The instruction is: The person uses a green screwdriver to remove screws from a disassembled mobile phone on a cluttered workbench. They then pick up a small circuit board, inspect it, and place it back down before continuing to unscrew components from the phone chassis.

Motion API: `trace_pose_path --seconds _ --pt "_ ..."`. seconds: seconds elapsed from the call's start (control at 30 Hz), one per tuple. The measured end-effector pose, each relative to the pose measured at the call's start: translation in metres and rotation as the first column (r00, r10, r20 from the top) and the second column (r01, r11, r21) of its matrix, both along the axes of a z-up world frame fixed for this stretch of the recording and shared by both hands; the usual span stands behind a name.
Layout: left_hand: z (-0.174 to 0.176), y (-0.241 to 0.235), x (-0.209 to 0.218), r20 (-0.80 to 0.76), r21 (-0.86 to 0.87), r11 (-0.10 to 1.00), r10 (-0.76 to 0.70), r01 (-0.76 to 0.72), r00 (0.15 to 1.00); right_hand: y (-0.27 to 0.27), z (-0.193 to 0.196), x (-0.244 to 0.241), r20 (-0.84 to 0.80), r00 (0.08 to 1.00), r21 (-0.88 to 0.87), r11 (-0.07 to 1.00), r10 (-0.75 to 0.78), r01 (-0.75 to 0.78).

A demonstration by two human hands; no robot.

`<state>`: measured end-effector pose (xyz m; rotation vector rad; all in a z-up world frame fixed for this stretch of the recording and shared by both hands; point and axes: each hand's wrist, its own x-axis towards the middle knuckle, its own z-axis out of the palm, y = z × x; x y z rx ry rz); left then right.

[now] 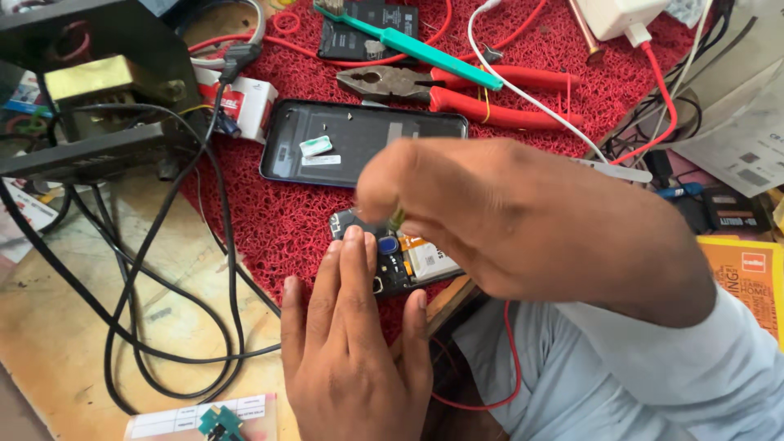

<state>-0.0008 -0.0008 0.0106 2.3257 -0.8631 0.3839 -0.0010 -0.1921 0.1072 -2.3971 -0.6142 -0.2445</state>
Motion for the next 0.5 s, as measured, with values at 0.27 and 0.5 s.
trace_pose_path --seconds 0.27,0.5 --pt "0.004 0.004 0.001 -0.069 -0.112 0.993 -0.037 0.029 0.997 0.011 -0.003 -0.001 -0.047 0.995 -0.066 0.994 -0.087 0.084" --pt "0.002 0.002 -0.004 -0.103 -0.148 0.989 -0.032 0.017 0.994 0.029 -0.015 -0.014 -0.042 0.940 0.066 0.938 -0.339 0.341"
